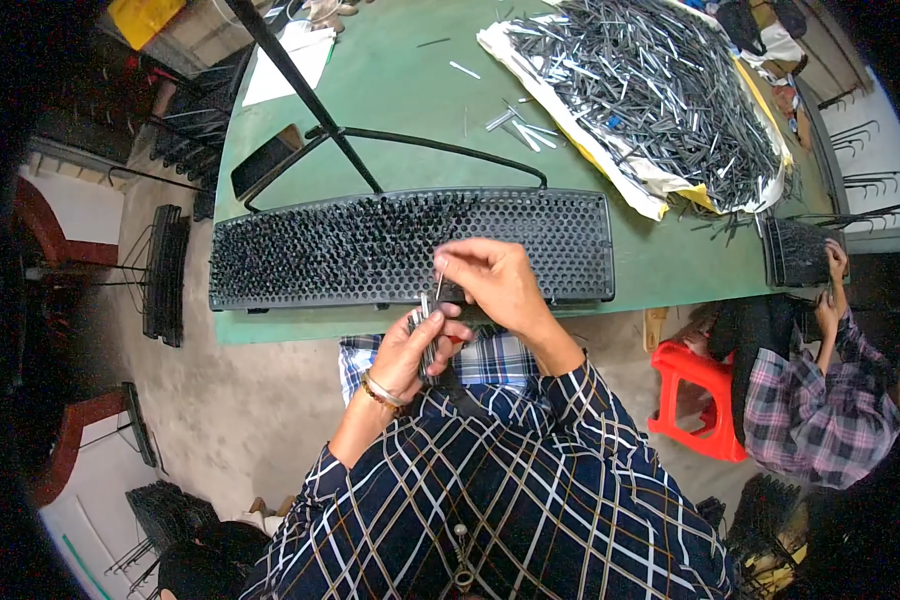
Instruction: Inserting small metal rods into a black plastic grid template.
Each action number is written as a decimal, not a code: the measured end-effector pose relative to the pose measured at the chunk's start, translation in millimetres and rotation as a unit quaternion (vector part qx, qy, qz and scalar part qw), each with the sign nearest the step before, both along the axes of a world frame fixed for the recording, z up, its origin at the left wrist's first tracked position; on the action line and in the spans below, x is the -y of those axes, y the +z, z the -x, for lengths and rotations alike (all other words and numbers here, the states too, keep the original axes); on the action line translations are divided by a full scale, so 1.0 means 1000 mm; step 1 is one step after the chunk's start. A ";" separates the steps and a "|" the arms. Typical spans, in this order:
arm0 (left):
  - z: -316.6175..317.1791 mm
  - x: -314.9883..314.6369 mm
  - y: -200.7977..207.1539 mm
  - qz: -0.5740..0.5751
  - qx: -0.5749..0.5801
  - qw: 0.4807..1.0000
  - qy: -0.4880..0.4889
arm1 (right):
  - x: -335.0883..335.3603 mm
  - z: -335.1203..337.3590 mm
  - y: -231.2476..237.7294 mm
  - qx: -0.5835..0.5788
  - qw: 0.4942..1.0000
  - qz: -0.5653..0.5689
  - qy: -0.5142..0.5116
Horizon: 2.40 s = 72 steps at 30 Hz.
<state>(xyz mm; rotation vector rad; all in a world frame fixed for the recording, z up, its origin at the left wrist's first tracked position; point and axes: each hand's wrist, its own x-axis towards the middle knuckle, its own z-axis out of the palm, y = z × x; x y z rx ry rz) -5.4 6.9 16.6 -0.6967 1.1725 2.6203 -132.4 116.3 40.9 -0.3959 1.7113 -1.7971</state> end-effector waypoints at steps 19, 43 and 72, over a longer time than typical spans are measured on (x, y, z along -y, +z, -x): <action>-0.006 0.001 -0.004 -0.082 0.046 0.995 0.013 | 0.035 -0.005 -0.015 -0.551 0.828 -0.096 -0.034; -0.023 0.026 0.010 -0.043 -0.048 0.998 0.003 | 0.025 -0.029 0.010 -0.032 0.987 -0.034 0.156; -0.045 0.044 -0.017 -0.036 0.018 0.993 0.107 | 0.074 -0.036 -0.014 -0.542 0.838 -0.065 0.016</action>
